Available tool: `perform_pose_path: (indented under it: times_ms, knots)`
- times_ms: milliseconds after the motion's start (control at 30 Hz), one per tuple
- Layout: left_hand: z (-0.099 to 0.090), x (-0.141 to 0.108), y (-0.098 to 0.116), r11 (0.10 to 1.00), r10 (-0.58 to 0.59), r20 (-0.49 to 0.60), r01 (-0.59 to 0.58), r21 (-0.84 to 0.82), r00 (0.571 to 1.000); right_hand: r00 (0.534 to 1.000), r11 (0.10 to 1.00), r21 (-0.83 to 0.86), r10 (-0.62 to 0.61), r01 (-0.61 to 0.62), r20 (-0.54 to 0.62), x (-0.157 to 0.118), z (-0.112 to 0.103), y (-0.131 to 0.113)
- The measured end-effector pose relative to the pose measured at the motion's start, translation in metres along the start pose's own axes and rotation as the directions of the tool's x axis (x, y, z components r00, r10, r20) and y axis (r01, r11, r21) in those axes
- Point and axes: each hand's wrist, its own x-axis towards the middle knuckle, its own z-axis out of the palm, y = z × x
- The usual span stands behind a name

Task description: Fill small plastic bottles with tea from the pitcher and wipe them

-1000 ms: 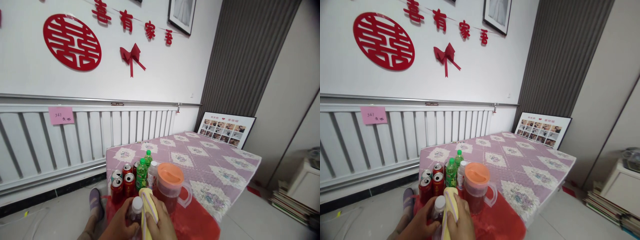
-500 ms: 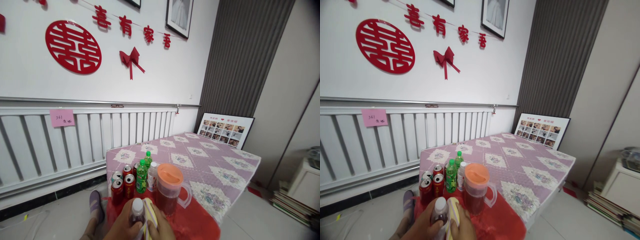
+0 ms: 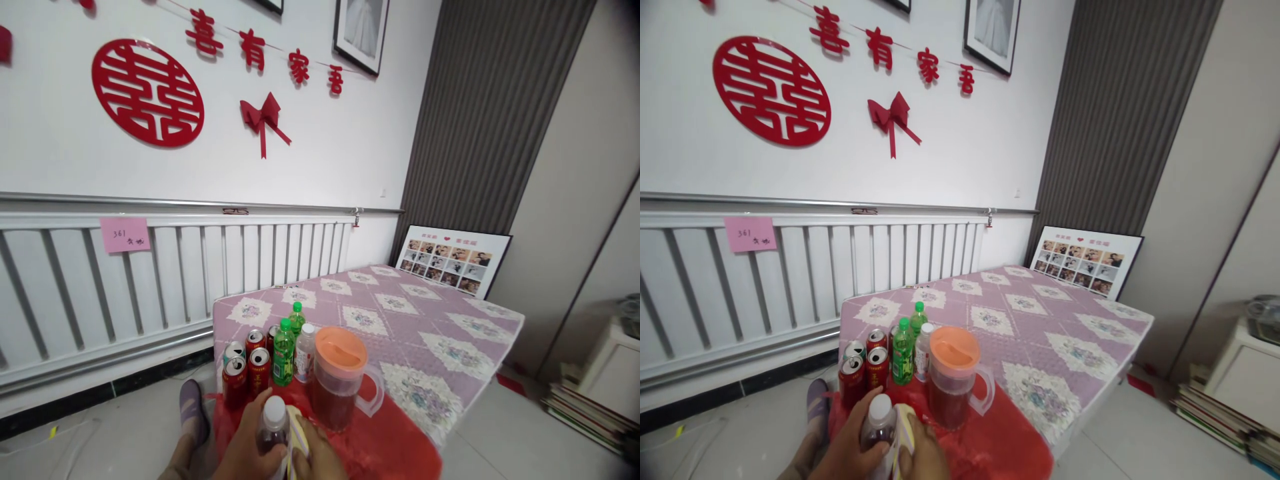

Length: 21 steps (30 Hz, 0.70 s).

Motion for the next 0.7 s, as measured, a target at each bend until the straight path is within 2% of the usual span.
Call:
perform_pose_path:
  times_ms: [67,133,300,400,500,700]
  knots:
    - [-0.003,-0.002,0.005,0.999,-0.044,0.020,0.044,-0.023,0.999,1.000,1.000,-0.014,0.002,-0.002,0.002,-0.002,0.005,0.007]
    - [-0.007,-0.004,0.013,0.996,-0.086,0.055,0.088,-0.025,0.995,0.999,0.999,0.009,-0.032,0.032,-0.038,-0.004,0.002,0.004]
    - [-0.013,-0.004,0.030,0.992,-0.083,0.176,0.098,-0.076,0.981,0.972,0.977,0.099,-0.175,0.191,-0.155,-0.005,-0.027,-0.035]
    - [-0.013,-0.003,0.032,0.989,-0.076,0.215,0.100,-0.106,0.974,0.959,0.962,0.115,-0.226,0.247,-0.172,-0.003,-0.036,-0.050]
    - [-0.012,-0.005,0.027,0.986,-0.096,0.199,0.121,-0.117,0.975,0.972,0.975,0.115,-0.173,0.192,-0.156,0.000,-0.032,-0.049]
    - [-0.014,-0.008,0.017,0.991,-0.084,0.128,0.096,-0.093,0.988,1.000,1.000,0.006,-0.027,0.027,-0.007,-0.002,-0.011,-0.017]
